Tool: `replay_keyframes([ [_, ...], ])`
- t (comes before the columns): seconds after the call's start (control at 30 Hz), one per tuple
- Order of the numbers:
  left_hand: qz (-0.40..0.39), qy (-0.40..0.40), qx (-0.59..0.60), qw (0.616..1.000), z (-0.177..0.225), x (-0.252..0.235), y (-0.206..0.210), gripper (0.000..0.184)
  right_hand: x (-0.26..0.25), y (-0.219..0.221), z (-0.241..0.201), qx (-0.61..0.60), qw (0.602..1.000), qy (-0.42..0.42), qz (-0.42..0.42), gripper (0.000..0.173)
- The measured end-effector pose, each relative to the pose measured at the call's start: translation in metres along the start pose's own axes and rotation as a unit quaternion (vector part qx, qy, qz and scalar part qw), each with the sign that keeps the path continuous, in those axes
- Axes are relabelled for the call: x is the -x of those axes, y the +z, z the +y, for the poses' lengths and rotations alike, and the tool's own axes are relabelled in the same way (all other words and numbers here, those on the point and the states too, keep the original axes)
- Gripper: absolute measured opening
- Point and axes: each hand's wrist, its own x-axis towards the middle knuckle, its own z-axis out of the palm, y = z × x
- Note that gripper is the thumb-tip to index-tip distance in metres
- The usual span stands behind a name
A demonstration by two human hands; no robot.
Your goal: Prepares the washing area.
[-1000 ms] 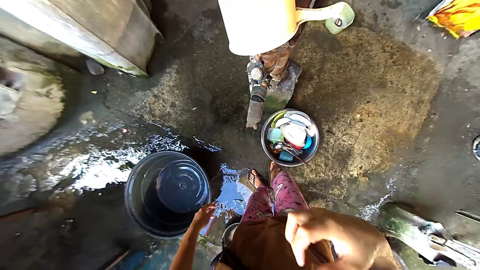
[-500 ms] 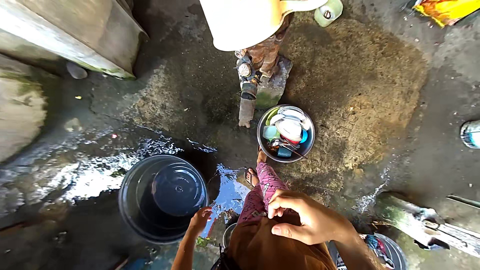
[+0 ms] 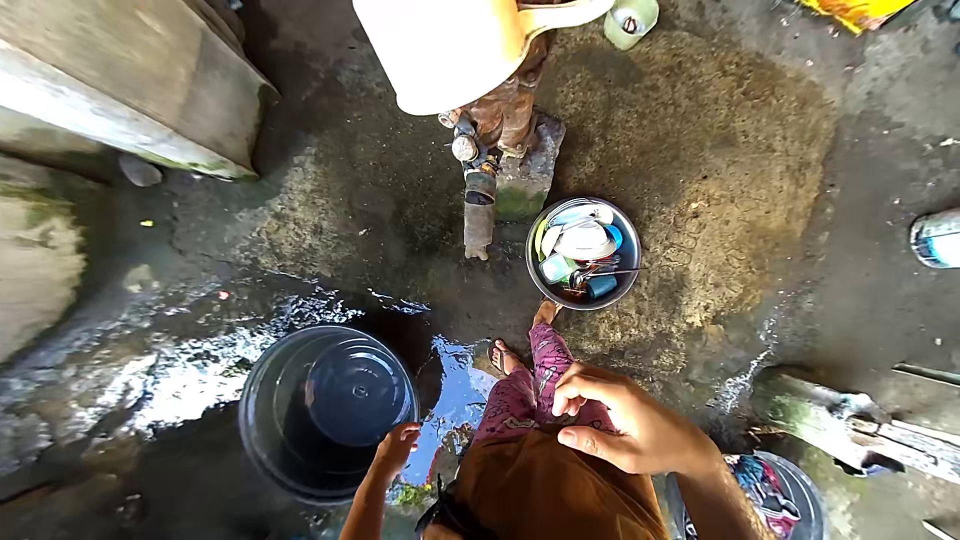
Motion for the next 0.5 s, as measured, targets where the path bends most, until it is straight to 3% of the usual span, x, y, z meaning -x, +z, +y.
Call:
replay_keyframes([
  [0.2,-0.006,0.039,-0.007,0.999,0.037,0.006,0.000,0.038,0.000,-0.007,0.002,0.007,1.000,0.009,0.010,0.028],
  [0.5,-0.006,0.022,-0.026,0.999,0.044,-0.003,-0.004,0.038,0.004,-0.035,0.013,0.062,0.996,0.050,0.040,0.027],
])
